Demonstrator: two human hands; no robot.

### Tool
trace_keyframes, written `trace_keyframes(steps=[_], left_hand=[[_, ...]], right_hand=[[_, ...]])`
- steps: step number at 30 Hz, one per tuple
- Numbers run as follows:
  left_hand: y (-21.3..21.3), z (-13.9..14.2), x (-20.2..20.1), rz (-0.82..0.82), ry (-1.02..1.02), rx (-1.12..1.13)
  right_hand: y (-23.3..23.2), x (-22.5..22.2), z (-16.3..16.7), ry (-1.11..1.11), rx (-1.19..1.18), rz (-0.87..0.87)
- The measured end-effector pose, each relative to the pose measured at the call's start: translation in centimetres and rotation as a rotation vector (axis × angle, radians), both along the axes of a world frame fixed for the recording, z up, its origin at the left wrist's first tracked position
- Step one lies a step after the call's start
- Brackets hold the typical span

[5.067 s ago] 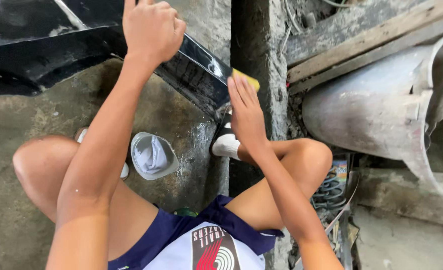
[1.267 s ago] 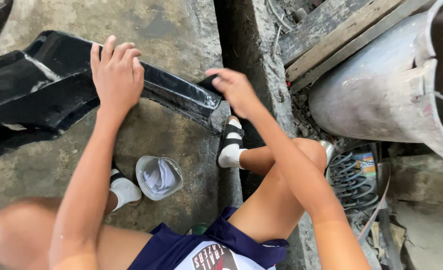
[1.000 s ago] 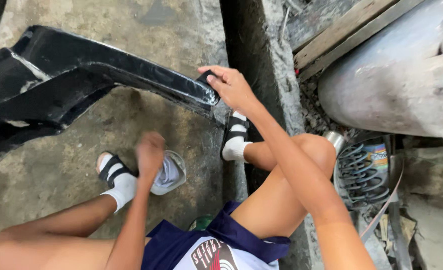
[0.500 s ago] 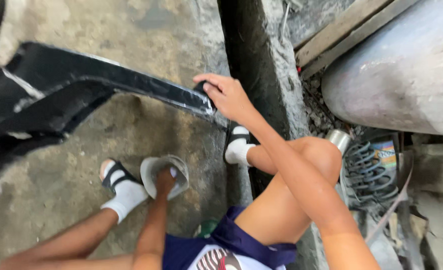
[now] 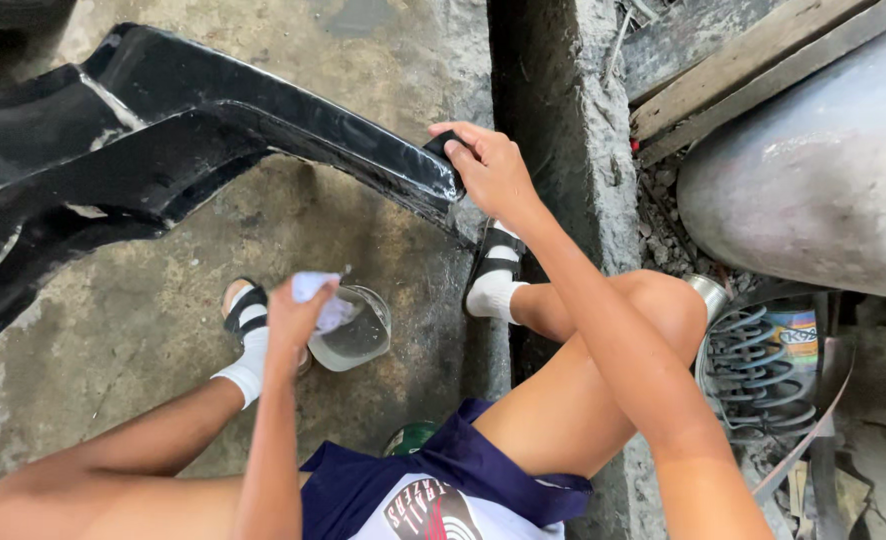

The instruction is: The person sits on the floor of an auto body shop and sands a black car bumper, rubbing a yellow abrasive pad along its edges and surface. They periodically dip the pad in a small water bowl, wipe the bumper with a cloth, and reposition the bumper to sand different sections.

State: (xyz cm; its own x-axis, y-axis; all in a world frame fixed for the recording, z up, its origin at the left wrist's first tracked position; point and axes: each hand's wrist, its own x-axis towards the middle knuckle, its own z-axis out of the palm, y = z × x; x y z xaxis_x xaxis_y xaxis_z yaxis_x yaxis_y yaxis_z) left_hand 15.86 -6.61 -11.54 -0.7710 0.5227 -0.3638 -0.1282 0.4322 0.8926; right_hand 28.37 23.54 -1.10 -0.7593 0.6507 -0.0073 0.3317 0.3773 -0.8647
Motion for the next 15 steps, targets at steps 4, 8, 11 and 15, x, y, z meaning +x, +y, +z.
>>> trace_keyframes(steps=[4,8,11,15], left_hand=[[2.7,8.6,-2.2,0.017,0.091,0.190],[8.9,17.9,-3.1,-0.088,0.340,0.457],[14.7,22.3,-2.7,-0.220,0.774,0.556],[20.5,22.6,-1.4,-0.276,0.756,0.506]], right_hand=[[0.3,-0.1,-0.6,0.124,-0.156,0.018],[0.7,-0.3,-1.2,0.172,-0.174,0.037],[0.8,-0.5,-1.8,0.153,-0.107,0.065],[0.7,-0.6,-2.7,0.231,0.033,0.090]])
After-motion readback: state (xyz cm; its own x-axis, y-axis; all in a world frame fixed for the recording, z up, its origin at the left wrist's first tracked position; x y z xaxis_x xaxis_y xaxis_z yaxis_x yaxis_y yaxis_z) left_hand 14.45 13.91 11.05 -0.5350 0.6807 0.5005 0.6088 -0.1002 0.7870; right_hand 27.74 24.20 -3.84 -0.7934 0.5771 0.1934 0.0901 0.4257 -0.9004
